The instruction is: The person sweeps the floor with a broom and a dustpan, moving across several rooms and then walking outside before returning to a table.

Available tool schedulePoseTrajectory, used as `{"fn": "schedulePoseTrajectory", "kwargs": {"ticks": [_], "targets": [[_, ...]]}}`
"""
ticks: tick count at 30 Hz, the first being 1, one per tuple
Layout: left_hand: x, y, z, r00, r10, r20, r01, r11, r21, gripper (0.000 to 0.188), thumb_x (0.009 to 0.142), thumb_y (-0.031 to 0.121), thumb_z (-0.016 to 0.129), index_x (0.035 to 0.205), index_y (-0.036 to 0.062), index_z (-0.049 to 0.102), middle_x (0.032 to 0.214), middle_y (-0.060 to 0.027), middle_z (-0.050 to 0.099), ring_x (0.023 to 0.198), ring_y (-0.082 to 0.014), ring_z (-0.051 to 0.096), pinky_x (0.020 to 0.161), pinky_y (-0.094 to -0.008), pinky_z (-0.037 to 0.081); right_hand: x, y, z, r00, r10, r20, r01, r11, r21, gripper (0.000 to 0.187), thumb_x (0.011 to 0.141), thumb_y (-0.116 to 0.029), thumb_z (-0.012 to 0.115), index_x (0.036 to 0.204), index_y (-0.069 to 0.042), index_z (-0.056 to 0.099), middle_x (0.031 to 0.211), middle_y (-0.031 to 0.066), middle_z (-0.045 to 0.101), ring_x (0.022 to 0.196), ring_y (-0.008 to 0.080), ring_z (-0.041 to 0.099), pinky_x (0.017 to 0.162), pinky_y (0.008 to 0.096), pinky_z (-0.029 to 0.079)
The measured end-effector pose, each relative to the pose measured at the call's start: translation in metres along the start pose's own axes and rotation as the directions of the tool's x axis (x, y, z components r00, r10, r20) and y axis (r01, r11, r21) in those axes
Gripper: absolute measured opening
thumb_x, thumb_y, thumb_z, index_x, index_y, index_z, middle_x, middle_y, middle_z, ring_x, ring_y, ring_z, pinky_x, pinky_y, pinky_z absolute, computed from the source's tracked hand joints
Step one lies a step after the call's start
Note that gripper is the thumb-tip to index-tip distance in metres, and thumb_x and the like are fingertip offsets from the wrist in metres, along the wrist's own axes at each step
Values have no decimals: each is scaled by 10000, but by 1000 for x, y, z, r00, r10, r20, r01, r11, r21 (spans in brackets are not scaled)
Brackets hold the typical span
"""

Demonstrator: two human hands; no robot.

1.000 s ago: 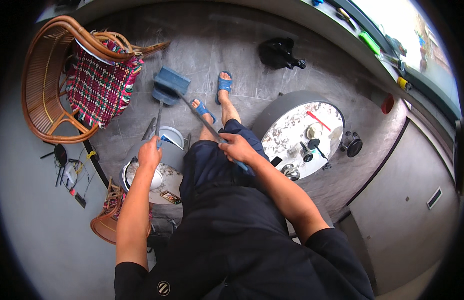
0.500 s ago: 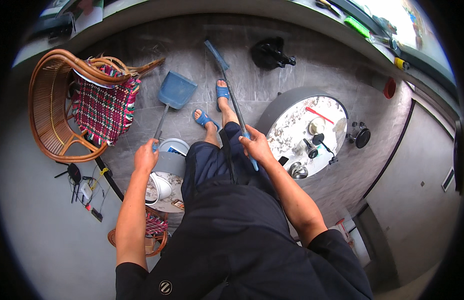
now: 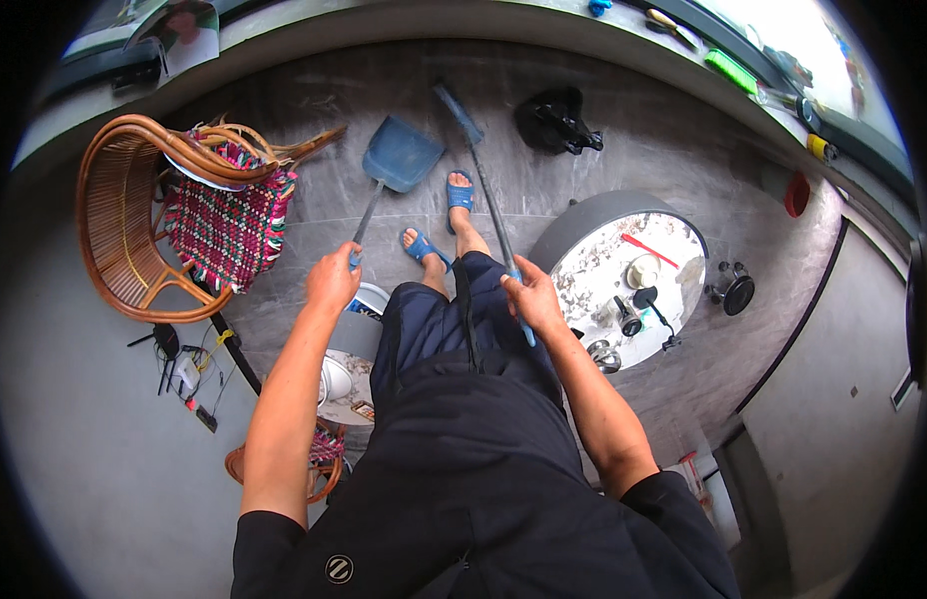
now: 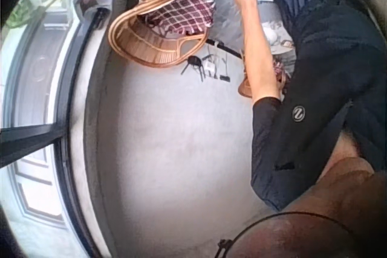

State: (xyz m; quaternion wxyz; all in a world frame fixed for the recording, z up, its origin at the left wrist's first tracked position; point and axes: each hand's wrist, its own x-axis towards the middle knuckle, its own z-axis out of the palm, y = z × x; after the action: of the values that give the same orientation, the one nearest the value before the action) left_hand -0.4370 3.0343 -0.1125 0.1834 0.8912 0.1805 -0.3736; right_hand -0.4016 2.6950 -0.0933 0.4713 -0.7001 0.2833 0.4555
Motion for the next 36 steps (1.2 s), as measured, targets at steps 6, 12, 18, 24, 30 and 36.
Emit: {"fn": "schedulePoseTrajectory", "kwargs": {"ticks": [6,12,18,24,30,36], "targets": [[25,20,-14,995,-47,-90,40,996,-83,246,790,209,660,1028,166,617,800,-191,653,795,-382,629,690,-466,495,45,-51,-12,989,-82,-122,45,958,-284,559,792,-220,609,1285,14,489,746,193,658,639,246,661,653,345,511],[52,39,-11,991,-97,-89,86,989,-117,249,779,218,670,1016,163,618,796,-180,659,793,-379,632,702,-461,501,114,-18,24,954,-278,-114,211,890,-404,532,801,-181,601,1276,28,485,777,195,631,645,237,609,629,359,489],[62,26,-19,993,-82,-81,76,994,-84,256,782,228,668,1026,177,610,843,-169,661,829,-364,631,702,-459,498,34,-60,14,975,2,223,88,915,-394,557,798,-210,607,1280,37,476,749,198,657,613,261,656,631,364,510],[58,6,-18,994,-109,-25,106,989,-102,313,781,274,672,1069,197,574,921,-147,662,873,-345,633,732,-450,500,-30,-54,-4,934,45,354,69,951,-300,554,838,-175,617,1319,36,441,572,67,562,458,120,529,475,275,433],[40,-2,-55,989,-138,59,146,977,-158,663,776,546,594,1299,161,460,1028,-215,640,947,-384,616,807,-451,485,-58,-73,21,953,62,296,-21,990,-142,561,844,-128,625,1341,26,416,623,37,559,445,107,482,462,256,404],[40,-96,-109,988,-153,14,143,881,-451,587,869,590,434,1158,101,579,1010,-179,657,966,-361,616,834,-441,471,-63,-93,62,989,16,144,-5,997,-75,570,852,-105,613,1358,25,387,614,18,517,444,99,480,424,249,394]]}}
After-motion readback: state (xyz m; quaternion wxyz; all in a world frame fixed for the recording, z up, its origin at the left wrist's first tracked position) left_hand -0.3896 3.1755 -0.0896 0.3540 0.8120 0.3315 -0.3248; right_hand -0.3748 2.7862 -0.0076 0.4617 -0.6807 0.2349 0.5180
